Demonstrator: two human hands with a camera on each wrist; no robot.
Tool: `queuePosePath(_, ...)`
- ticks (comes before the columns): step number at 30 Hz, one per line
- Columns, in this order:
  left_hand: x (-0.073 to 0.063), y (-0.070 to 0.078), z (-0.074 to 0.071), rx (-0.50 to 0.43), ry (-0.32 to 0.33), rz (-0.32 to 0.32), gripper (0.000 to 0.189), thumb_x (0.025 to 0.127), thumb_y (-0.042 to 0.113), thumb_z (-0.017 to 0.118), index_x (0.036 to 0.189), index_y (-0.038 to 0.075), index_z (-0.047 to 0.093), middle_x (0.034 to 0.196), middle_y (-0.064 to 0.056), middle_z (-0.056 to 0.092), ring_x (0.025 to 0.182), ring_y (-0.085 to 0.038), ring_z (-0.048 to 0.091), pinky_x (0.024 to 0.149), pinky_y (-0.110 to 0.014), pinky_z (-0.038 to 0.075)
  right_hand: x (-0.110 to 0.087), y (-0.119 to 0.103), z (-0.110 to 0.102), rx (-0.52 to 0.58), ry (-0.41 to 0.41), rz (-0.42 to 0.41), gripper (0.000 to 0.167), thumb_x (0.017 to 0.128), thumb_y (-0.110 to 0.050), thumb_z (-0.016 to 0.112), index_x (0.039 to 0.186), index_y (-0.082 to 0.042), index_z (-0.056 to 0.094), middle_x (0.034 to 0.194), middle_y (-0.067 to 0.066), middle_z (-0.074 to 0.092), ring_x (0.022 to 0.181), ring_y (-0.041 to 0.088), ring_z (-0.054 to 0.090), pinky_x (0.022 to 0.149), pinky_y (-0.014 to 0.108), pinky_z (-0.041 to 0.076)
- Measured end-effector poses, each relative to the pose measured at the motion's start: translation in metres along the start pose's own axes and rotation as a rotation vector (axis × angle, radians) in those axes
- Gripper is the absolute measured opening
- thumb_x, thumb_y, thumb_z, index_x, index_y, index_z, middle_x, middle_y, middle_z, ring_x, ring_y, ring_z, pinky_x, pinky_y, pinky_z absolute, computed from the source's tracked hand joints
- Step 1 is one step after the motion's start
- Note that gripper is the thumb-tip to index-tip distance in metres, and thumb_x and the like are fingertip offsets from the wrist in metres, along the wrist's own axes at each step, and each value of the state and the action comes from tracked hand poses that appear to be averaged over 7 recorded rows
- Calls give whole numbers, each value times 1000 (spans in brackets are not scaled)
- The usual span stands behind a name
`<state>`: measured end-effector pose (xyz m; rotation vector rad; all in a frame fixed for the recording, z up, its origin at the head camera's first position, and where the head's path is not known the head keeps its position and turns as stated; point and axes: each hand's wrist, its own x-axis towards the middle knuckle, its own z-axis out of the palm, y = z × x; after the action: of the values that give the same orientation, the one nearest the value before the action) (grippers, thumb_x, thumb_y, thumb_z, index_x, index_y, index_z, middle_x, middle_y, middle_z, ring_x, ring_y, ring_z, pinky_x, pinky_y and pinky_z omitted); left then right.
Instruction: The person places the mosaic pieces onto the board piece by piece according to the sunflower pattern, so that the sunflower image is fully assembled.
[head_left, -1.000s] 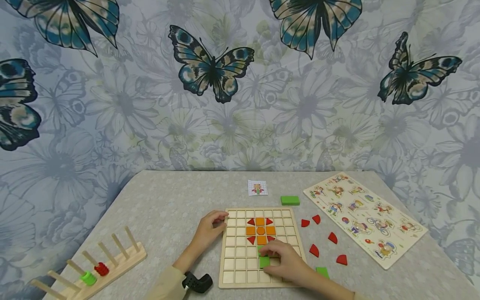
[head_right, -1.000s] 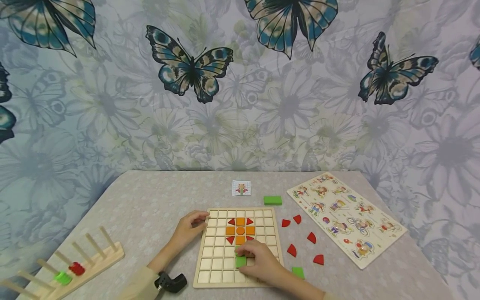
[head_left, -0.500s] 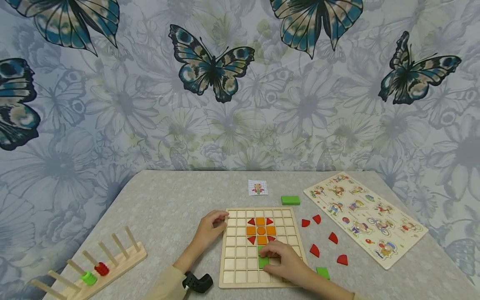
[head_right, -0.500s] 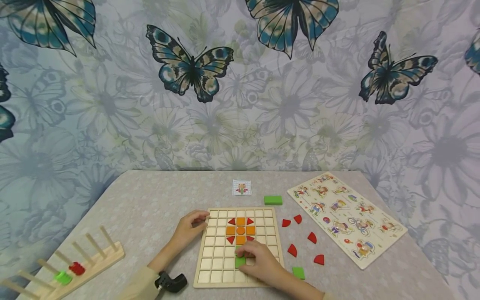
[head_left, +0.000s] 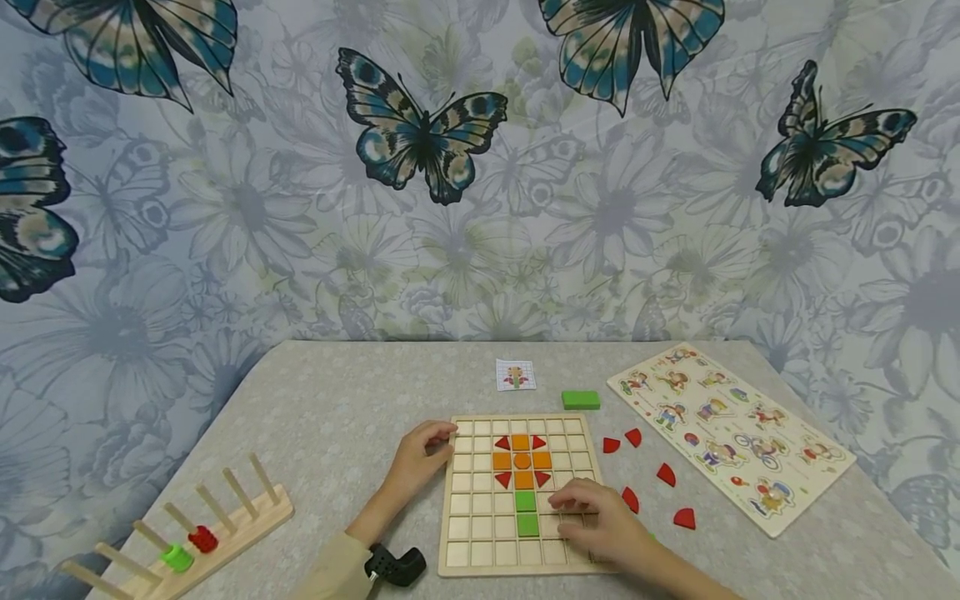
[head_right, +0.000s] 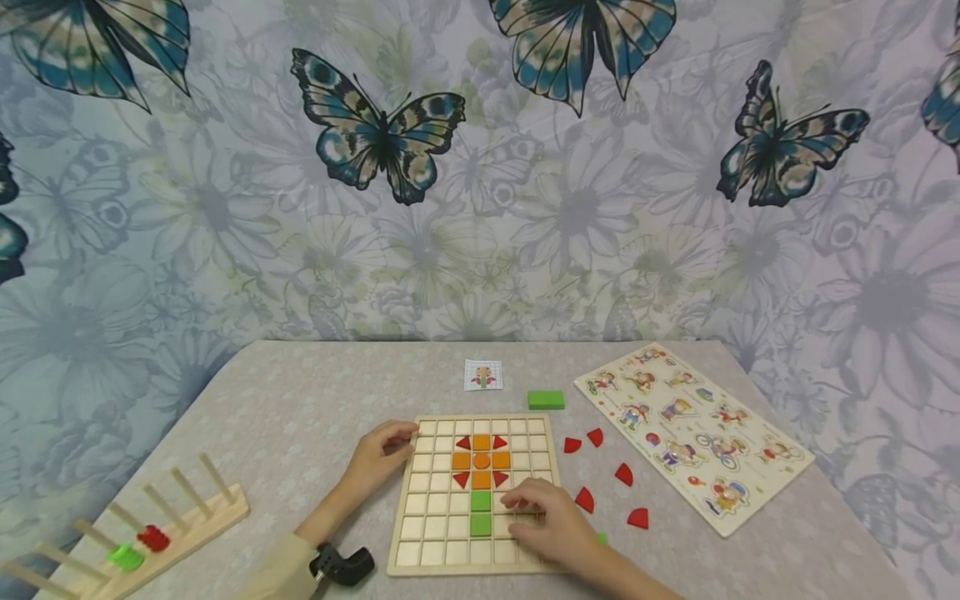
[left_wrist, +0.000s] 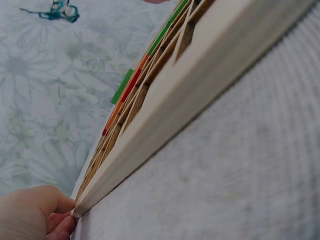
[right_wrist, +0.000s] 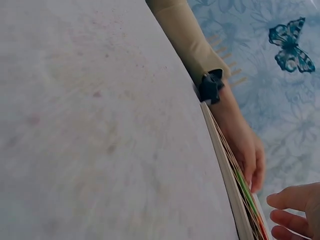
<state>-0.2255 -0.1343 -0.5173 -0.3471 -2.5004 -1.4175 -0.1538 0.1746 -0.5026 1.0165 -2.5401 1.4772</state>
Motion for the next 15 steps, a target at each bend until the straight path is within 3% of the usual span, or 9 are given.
queuePosePath(10, 0, 1, -1, -3, -4, -4, 27, 86, 3, 66, 112, 6, 67, 106, -6, 66, 99, -20, 60, 86, -34, 53, -39, 13, -40, -75, 77, 34, 26, 82, -12, 73, 107, -7, 67, 98, 7, 69, 87, 3, 60, 70, 21, 50)
queuePosePath(15, 0, 1, 0, -12, -9, -14, 27, 86, 2, 65, 113, 6, 67, 107, -6, 66, 99, -21, 60, 87, -35, 53, -57, 23, -54, -65, 64, 63, 28, 82, -12, 73, 109, -5, 65, 99, 8, 69, 89, 0, 61, 72, 18, 51)
